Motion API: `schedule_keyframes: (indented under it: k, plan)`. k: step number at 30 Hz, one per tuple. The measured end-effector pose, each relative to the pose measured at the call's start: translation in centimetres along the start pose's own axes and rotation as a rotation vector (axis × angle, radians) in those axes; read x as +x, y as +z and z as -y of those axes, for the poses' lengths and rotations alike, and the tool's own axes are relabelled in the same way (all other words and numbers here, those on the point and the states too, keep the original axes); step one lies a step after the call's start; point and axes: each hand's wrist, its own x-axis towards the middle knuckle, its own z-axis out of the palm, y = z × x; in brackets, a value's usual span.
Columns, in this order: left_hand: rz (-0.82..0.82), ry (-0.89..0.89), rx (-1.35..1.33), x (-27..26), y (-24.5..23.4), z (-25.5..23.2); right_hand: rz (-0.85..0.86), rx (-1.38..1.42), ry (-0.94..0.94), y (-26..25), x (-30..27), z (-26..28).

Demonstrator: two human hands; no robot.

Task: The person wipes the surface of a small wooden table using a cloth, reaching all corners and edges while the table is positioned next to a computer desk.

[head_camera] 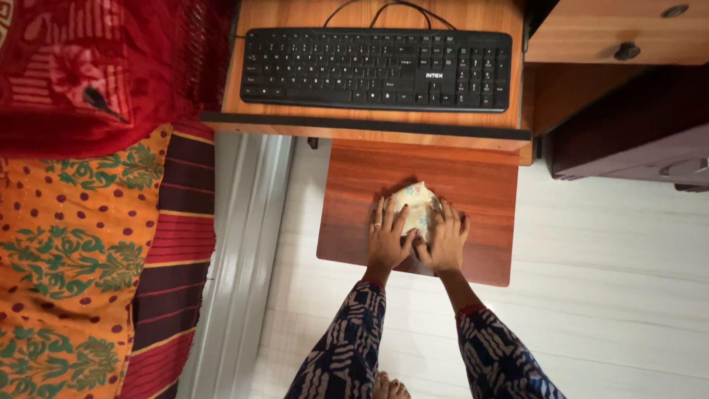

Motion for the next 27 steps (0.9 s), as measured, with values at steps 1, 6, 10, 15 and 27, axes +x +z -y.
schedule_keyframes:
  k: [1,6,10,15,27]
  plan:
    - [-0.002,0.002,0.0,0.1,0.0,0.0,-0.002,0.0,-0.001,-0.1,0.1,0.1]
    - [-0.057,-0.027,0.067,0.3,0.0,-0.2,0.046,-0.052,0.091,-0.2,0.3,0.5]
    - [-0.017,-0.06,0.067,0.5,0.1,-0.1,0.057,-0.116,0.077,0.2,0.5,0.4]
    - [-0.009,-0.063,0.024,0.7,0.0,0.1,0.073,-0.218,0.084,1.0,0.8,0.1]
    - [0.102,-0.116,0.085,1.5,-0.5,-0.2,0.158,-0.359,0.246,1.8,0.4,-0.9]
